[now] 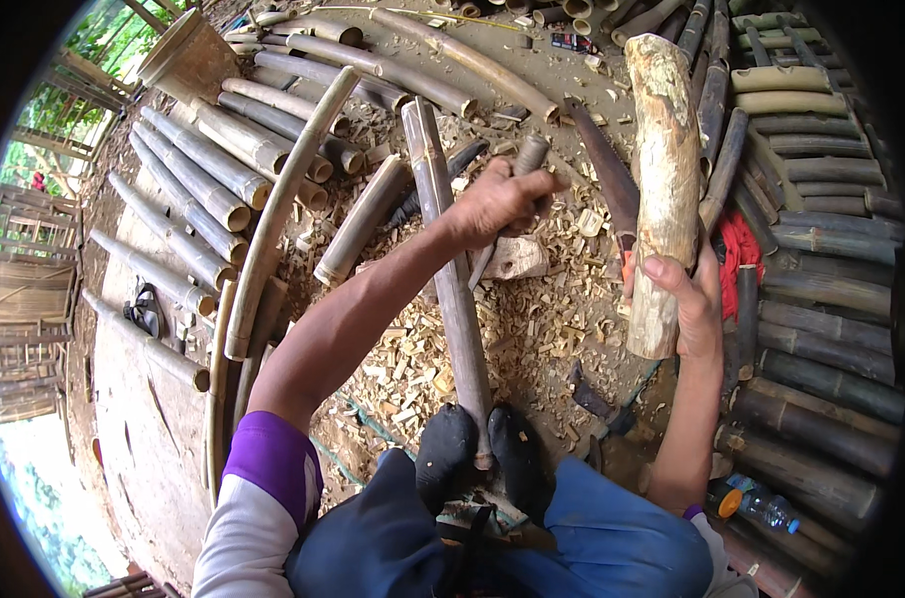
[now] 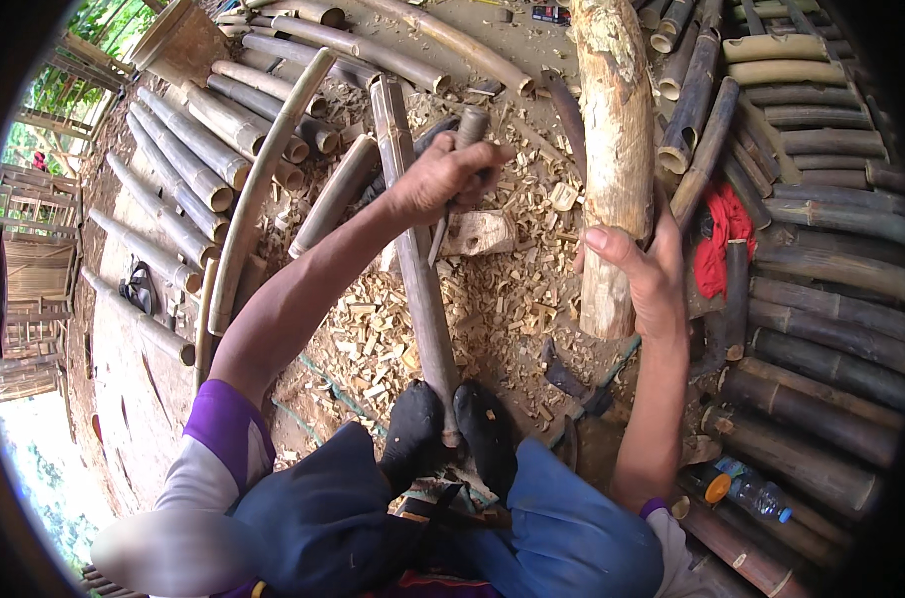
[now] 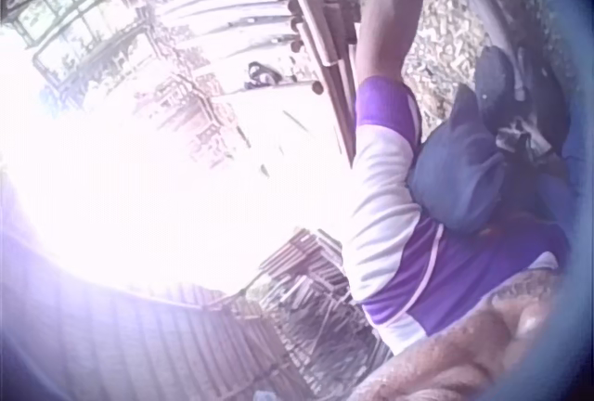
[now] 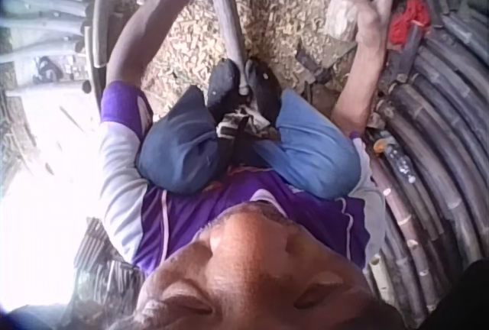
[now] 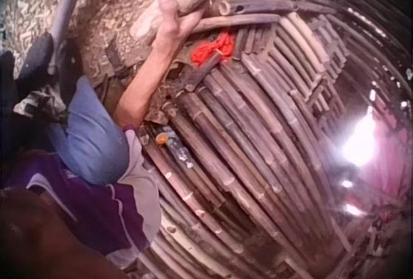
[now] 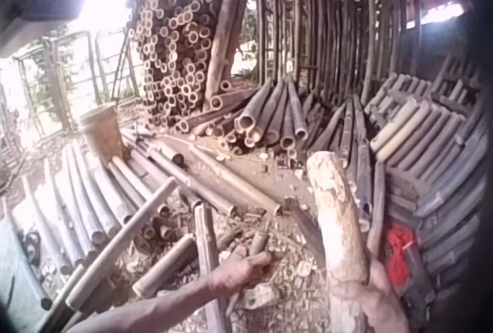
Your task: The person sits on the ground and uses a wooden mallet to strike a metal chisel, splitting a long bamboo pole lengthwise. They repeatedly adjust the bamboo and chisel to drive the split further down the pole, then use a knife to refine the cut.
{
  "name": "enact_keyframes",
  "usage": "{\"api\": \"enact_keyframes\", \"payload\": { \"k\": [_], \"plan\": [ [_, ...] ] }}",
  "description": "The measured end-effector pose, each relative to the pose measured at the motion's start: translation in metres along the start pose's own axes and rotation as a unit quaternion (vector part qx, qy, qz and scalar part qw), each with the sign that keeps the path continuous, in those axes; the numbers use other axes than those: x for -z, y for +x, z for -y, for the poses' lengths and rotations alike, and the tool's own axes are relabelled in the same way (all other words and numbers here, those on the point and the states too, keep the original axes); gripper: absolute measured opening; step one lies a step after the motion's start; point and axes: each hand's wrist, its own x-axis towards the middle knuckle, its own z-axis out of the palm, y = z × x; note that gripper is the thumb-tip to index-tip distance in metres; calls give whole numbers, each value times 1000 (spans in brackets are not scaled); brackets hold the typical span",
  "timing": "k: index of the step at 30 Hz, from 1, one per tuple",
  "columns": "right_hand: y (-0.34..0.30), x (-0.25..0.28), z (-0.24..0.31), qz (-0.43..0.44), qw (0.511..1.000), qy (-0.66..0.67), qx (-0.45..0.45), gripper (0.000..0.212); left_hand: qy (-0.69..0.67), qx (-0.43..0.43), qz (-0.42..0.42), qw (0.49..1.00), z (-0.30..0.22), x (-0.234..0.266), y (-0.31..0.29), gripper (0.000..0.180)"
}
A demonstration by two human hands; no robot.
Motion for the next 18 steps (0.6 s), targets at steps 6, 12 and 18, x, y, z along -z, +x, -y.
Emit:
{"api": "enact_keyframes", "payload": {
  "k": [6,12,18],
  "plan": [
    [1,3,-3,-1,1000,-1,-3,68,80,35,8,996,10,-2,6,37],
    [5,9,-5,27,999,16,-38,79,117,56,10,991,11,8,7,47],
    [14,6,15,33,998,-44,9,77,157,-13,-3,988,16,8,-7,45]
  ]
}}
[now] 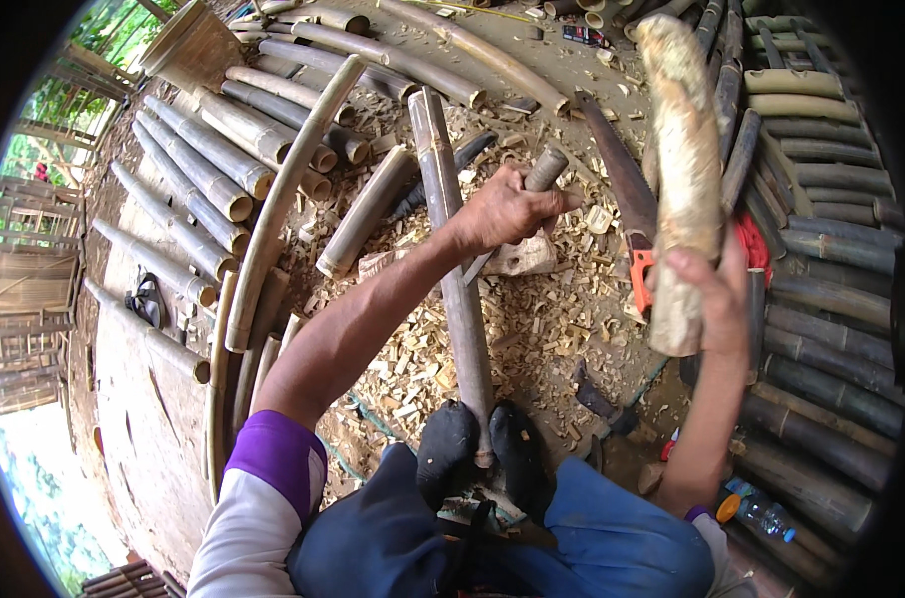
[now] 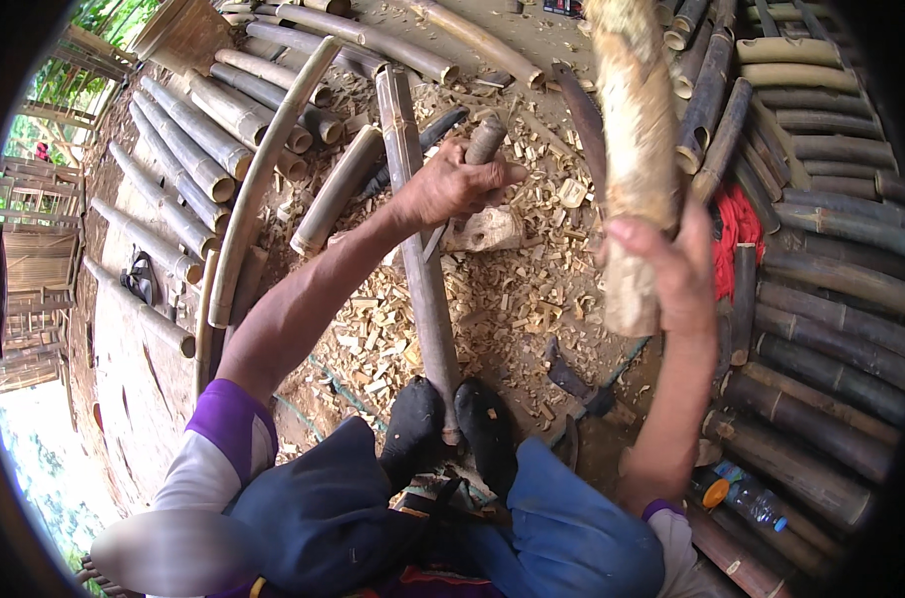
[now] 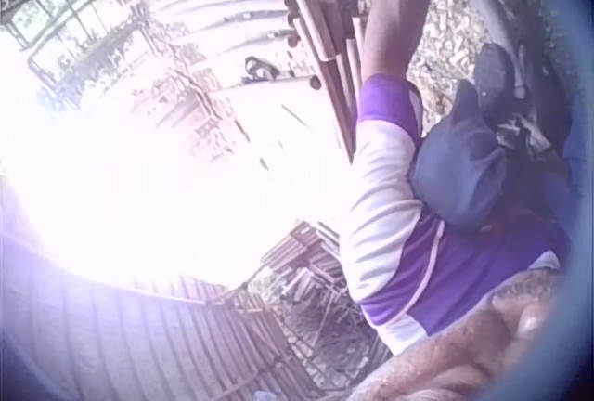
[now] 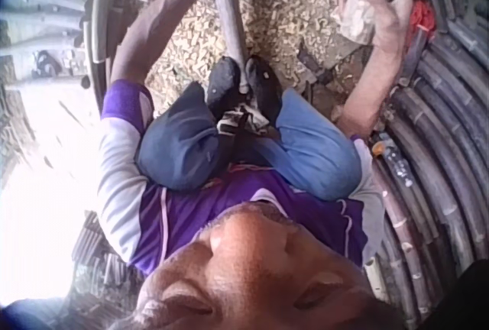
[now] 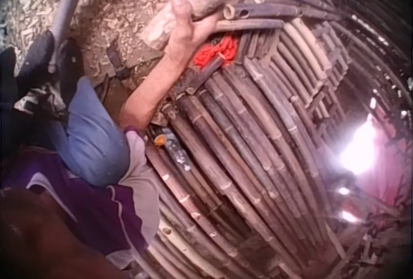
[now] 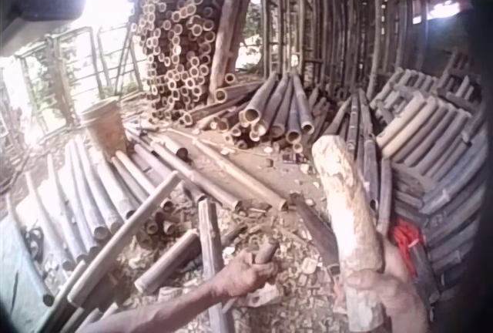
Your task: The person sits on the ground and uses a wooden mallet to strike a metal chisel, splitting a long bamboo pole lengthwise. They repeatedly adjust the bamboo and chisel to drive the split further down the pole, then use a knife to refine the cut.
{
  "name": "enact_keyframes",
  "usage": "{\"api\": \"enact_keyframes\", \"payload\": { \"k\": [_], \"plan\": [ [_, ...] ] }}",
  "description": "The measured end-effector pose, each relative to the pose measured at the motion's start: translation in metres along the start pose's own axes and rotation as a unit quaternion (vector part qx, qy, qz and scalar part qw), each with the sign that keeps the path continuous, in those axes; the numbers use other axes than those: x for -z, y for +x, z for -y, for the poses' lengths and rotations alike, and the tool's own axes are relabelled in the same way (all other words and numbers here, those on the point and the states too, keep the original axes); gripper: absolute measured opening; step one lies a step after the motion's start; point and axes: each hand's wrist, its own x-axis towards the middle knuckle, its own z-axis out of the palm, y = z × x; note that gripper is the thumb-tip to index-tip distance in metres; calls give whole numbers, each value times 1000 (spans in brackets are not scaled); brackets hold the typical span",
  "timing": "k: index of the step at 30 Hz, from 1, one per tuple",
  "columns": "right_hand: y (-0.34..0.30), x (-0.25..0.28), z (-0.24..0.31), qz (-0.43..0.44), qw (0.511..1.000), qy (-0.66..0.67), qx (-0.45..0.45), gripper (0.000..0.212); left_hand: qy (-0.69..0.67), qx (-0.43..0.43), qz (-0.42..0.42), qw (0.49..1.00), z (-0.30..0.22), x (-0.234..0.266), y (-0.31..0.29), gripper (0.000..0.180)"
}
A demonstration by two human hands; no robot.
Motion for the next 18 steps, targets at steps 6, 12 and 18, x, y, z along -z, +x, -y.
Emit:
{"api": "enact_keyframes", "payload": {
  "k": [6,12,18],
  "plan": [
    [47,22,92,-144,969,-3,202,45,-32,-34,5,999,-2,4,-4,26],
    [95,-23,-14,72,818,-481,307,79,-73,-15,-26,997,11,7,-25,27],
    [58,-26,68,74,982,-155,76,82,-44,-39,7,998,6,8,-16,25]
  ]
}}
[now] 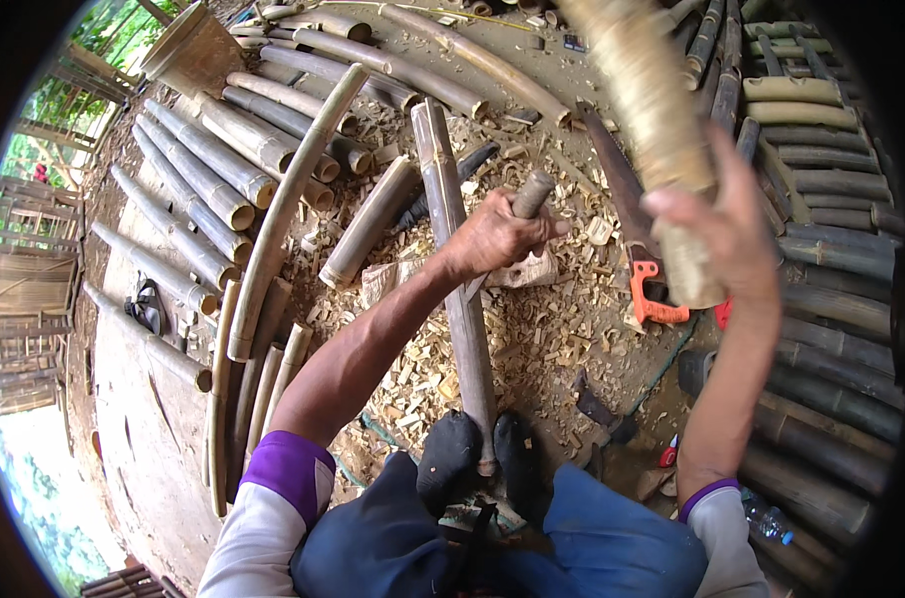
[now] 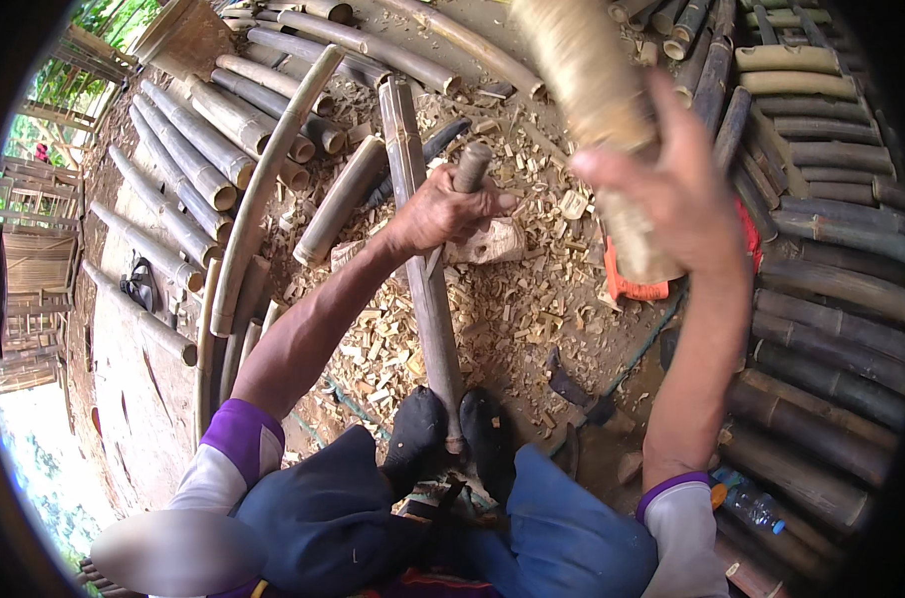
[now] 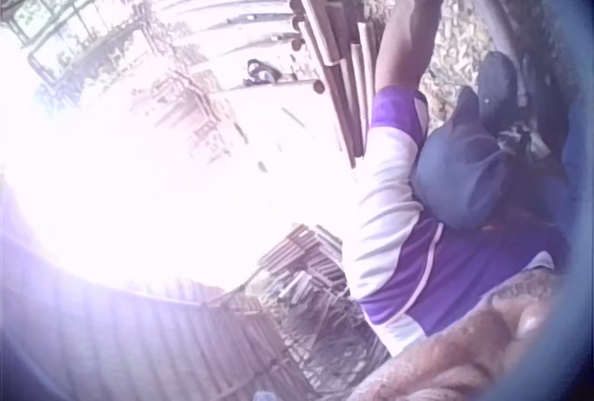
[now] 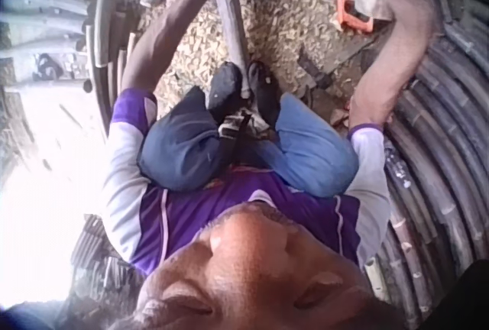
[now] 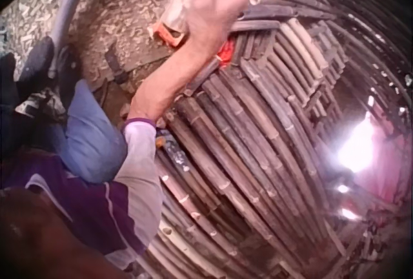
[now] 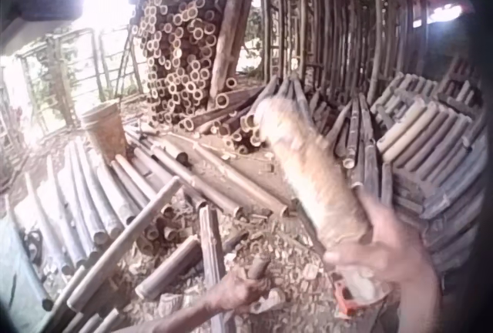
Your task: The person sits on the ground and uses a wooden mallet to strike a metal chisel, splitting a long bamboo pole lengthwise. They repeatedly adjust the bamboo and chisel to drive the split further down the pole, then use a knife to refine the cut.
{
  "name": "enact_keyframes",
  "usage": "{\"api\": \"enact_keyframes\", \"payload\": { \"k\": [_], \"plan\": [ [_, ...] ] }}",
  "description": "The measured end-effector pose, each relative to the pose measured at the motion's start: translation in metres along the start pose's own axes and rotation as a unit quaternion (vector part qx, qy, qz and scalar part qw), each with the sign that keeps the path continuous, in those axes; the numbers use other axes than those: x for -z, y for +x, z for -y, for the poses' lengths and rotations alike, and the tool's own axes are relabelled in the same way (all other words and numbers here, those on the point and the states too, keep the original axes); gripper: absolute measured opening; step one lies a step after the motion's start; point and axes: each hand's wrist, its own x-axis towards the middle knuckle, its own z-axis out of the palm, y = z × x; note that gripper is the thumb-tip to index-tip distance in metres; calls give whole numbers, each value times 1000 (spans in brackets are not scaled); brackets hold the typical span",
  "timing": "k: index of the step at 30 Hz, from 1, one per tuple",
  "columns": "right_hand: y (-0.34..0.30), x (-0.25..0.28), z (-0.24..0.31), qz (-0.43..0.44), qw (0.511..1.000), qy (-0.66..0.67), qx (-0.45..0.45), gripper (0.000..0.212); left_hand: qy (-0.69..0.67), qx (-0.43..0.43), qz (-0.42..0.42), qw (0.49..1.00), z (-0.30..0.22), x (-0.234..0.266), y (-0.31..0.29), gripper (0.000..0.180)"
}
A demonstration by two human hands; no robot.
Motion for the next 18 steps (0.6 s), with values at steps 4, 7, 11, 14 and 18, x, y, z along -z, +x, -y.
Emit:
{"api": "enact_keyframes", "payload": {
  "k": [4,7,11,14,18],
  "plan": [
    [1,15,2,-139,987,40,74,57,-5,20,5,1000,2,-1,3,19],
    [6,-12,-61,7,978,-191,86,86,5,30,-3,1000,2,2,3,17],
    [1,-14,-77,84,992,-61,-68,109,95,66,-30,993,12,-6,12,28],
    [-2,-21,-61,58,996,20,-65,100,149,179,-105,967,33,0,60,28],
    [-9,-19,-54,-24,993,92,-70,87,206,229,-207,929,64,12,77,33]
  ]
}}
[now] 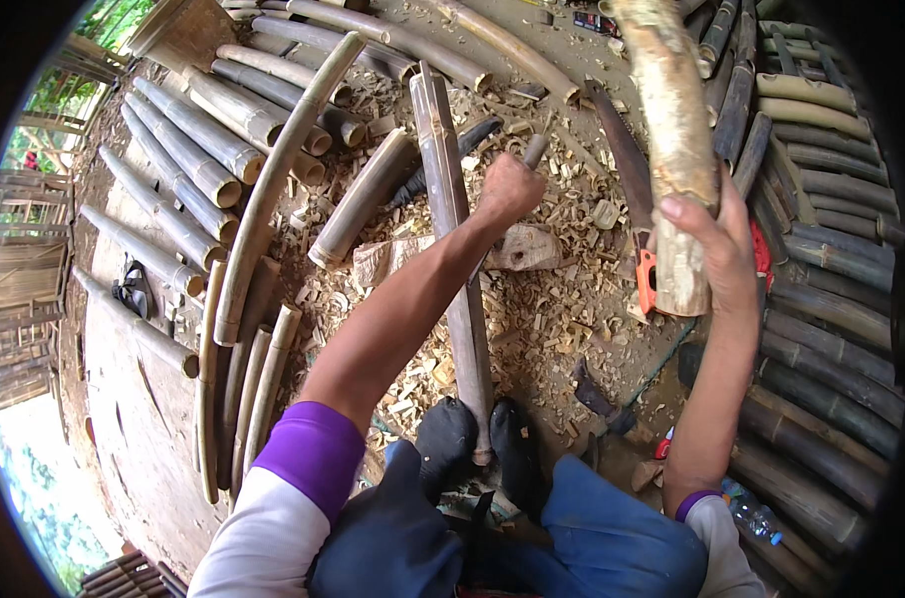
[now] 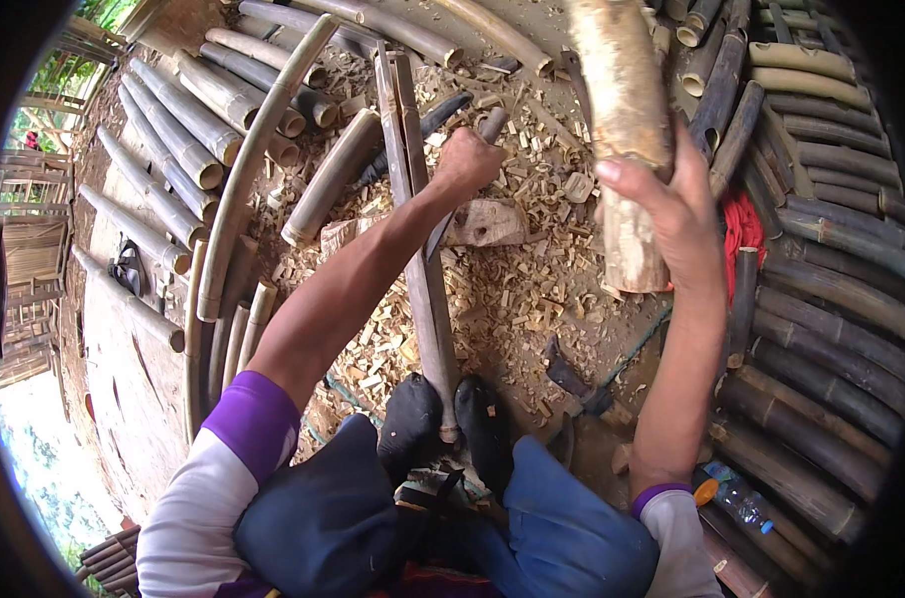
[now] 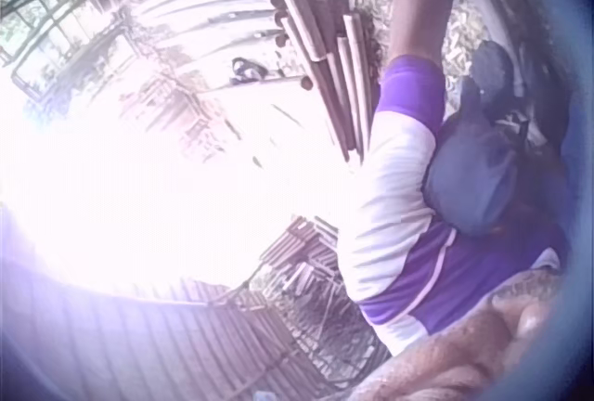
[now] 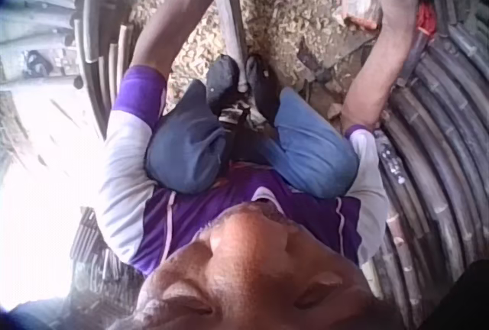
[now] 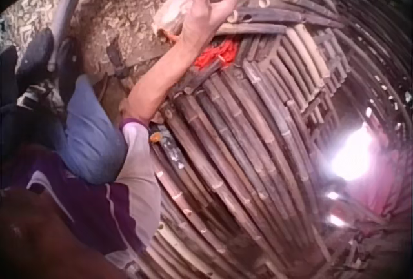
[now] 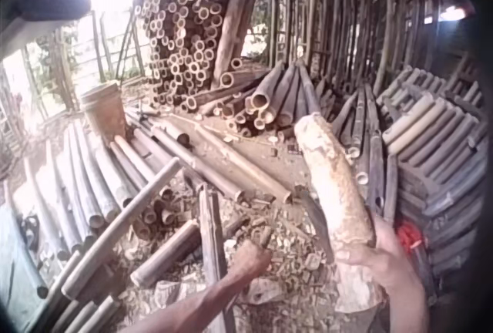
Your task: The person sits on the ground and uses a wooden mallet to strike a metal chisel, splitting a long bamboo pole lengthwise. They repeatedly adjust the bamboo and chisel to drive the split further down the pole, then use a knife to refine the cut.
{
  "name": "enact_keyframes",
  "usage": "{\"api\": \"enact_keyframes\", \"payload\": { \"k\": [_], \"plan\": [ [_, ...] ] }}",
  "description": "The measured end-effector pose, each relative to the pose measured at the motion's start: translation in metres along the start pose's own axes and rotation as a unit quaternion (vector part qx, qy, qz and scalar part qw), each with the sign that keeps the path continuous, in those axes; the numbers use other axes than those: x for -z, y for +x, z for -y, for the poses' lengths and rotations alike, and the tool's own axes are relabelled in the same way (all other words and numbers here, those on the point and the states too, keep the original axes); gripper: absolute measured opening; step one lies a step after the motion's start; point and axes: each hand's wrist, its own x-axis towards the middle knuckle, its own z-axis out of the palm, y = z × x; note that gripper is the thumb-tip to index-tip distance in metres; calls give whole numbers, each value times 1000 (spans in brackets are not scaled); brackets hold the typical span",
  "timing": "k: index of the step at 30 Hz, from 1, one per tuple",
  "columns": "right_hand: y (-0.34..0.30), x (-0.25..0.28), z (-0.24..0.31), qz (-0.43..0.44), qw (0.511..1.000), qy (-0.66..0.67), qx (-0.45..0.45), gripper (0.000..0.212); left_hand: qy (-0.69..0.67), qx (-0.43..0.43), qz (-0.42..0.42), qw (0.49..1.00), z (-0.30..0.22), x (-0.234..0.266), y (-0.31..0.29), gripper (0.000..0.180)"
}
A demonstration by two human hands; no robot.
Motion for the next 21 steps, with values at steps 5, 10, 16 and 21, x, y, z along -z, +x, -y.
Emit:
{"api": "enact_keyframes", "payload": {
  "k": [5,10,16,21],
  "plan": [
    [-37,40,-10,-115,991,59,-35,59,43,-316,335,886,-37,-2,-135,27],
    [-54,24,-13,-102,987,118,-30,59,-243,-187,309,900,-9,11,-171,17],
    [-77,0,-21,-57,991,97,-68,67,-354,-57,315,879,29,-4,-170,21],
    [-84,-11,-20,-49,992,94,-73,70,-322,-107,280,898,36,-19,-175,32]
  ]
}}
